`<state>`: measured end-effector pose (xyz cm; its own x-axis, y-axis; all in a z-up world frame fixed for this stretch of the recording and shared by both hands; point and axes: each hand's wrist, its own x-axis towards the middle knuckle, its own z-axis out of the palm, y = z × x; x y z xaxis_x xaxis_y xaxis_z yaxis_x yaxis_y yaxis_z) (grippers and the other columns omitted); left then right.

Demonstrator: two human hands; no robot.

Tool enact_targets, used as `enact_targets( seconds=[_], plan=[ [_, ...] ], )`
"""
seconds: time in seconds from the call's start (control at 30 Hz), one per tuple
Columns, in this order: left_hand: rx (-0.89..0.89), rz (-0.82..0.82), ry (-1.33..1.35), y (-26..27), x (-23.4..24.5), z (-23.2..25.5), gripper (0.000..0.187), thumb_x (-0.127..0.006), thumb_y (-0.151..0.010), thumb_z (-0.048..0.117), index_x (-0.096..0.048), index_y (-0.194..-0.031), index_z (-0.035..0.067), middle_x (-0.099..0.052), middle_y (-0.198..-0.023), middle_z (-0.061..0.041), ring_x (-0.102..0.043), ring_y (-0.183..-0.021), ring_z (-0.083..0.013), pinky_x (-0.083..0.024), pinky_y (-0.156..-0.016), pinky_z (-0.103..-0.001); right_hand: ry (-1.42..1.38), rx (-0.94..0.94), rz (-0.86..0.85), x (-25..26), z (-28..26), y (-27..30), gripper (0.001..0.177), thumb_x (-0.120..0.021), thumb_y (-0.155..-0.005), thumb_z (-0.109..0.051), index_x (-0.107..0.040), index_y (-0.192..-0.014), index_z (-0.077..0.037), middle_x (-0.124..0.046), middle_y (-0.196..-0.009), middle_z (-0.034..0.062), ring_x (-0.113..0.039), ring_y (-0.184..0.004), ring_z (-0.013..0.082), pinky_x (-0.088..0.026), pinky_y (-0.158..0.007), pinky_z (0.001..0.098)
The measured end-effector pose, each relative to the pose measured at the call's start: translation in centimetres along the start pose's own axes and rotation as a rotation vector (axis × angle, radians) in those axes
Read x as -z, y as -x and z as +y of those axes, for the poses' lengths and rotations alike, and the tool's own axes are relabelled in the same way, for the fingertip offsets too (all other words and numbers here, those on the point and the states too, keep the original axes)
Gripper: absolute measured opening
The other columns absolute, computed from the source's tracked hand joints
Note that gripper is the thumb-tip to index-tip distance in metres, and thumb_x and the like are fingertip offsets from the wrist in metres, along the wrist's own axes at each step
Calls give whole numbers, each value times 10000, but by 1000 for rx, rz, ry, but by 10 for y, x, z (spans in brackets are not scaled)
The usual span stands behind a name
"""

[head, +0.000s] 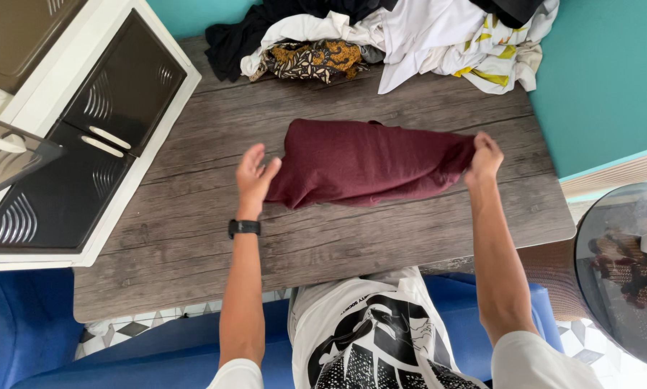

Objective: The person folds two items of clothing by hand on a wooden surface and places one of them inside a storage cabinet.

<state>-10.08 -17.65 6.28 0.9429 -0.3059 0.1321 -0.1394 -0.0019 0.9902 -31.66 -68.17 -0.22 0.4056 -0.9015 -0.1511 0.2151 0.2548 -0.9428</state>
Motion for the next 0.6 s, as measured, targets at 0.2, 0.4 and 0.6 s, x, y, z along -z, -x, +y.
enact_targets(
  seconds=[0.2,0.4,0.6],
  plan=[
    [-421,152,-635,60,-48,-21,462,-795,-849,206,-629,-1247,39,-596,-1369,-233,-549,-1276,-408,-451,-1027,-535,502,143,-61,15,43,44,325,-726,-976,-108,-656,-1280,-19,-719,-1172,90,-680,-1023,161,-555,-882,311],
    [113,-93,-698,111,-114,-18,270,-707,-1005,349,-681,-1020,80,-743,-905,-139,-721,-861,-326,-548,-761,-450,141,-354,-180,2,7,67,381,-677,-984,-140,-640,-1358,-73,-721,-1125,75,-675,-888,168,-501,-641,317],
    [-108,166,-745,101,-126,-25,370,-772,-906,329,-665,-1010,-11,-687,-958,-185,-665,-821,-366,-516,-709,-472,614,-178,-422,-7,-9,82,460,-725,-935,-140,-624,-1374,-50,-725,-1163,110,-707,-1017,204,-598,-833,370]
  ],
)
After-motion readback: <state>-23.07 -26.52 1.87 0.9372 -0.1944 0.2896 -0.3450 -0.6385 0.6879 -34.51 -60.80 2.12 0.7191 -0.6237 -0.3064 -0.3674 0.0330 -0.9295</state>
